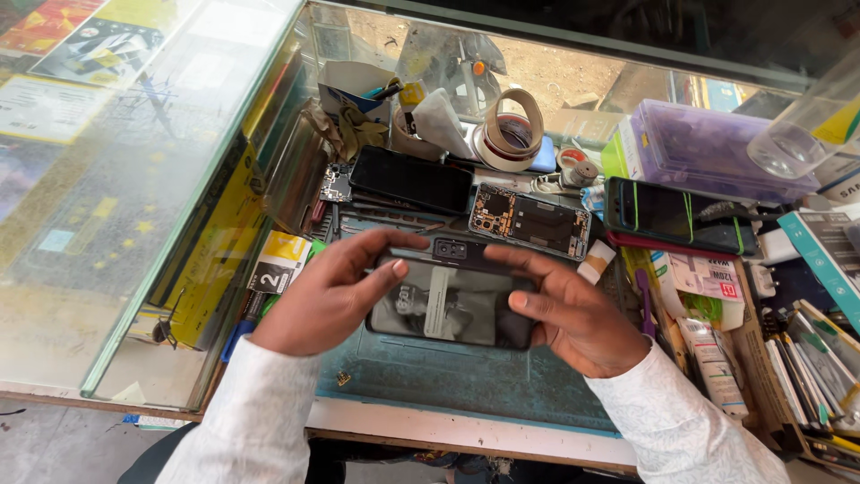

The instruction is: The person handles a smartphone, turns it over, and uses a screwdriver to remove screws from the internal frame. The person then places the phone on the workbench and continues to unscrew components.

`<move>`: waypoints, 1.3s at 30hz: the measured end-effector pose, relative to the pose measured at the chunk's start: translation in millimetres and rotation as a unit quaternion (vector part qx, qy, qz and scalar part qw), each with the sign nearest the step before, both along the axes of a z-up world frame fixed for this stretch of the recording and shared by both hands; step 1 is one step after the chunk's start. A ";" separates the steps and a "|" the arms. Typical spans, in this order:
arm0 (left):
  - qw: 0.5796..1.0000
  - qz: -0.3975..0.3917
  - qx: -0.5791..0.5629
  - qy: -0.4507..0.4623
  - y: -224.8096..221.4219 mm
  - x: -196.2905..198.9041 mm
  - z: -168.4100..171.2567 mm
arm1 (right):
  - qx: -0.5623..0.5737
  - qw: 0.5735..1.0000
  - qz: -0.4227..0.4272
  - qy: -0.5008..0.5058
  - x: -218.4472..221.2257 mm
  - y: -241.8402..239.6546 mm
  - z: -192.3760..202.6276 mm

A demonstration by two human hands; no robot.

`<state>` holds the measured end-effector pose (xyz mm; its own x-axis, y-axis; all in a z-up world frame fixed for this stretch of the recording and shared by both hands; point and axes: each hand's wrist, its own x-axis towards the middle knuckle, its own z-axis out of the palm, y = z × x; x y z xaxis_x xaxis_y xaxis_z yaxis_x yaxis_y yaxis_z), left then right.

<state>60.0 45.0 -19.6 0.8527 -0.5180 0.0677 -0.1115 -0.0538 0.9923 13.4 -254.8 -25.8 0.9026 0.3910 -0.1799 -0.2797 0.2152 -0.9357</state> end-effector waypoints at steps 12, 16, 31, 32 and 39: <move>0.964 0.101 -0.176 0.174 -29.8 8.8 -18.6 | 0.012 0.993 0.104 0.057 -5.8 15.5 -11.5; 0.951 0.079 -0.254 0.156 -34.9 -4.7 -22.0 | 0.020 0.995 0.101 -0.011 -5.8 13.8 -24.7; 0.960 0.066 -0.238 0.135 -51.7 -29.5 -31.3 | -0.014 0.998 -0.054 0.002 -0.2 9.1 -52.2; 0.960 0.068 -0.232 0.138 -52.7 -29.4 -30.0 | -0.012 0.999 -0.044 0.013 -0.9 10.4 -48.9; 0.957 0.082 -0.240 0.138 -55.0 -28.9 -28.5 | -0.037 0.999 -0.011 0.027 -4.5 21.0 -24.6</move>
<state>31.1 -10.0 -48.1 0.9398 -0.3408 0.0240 0.1297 0.4210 0.8977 8.9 -233.9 -50.3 0.8991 0.3552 -0.2557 -0.3257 0.1528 -0.9330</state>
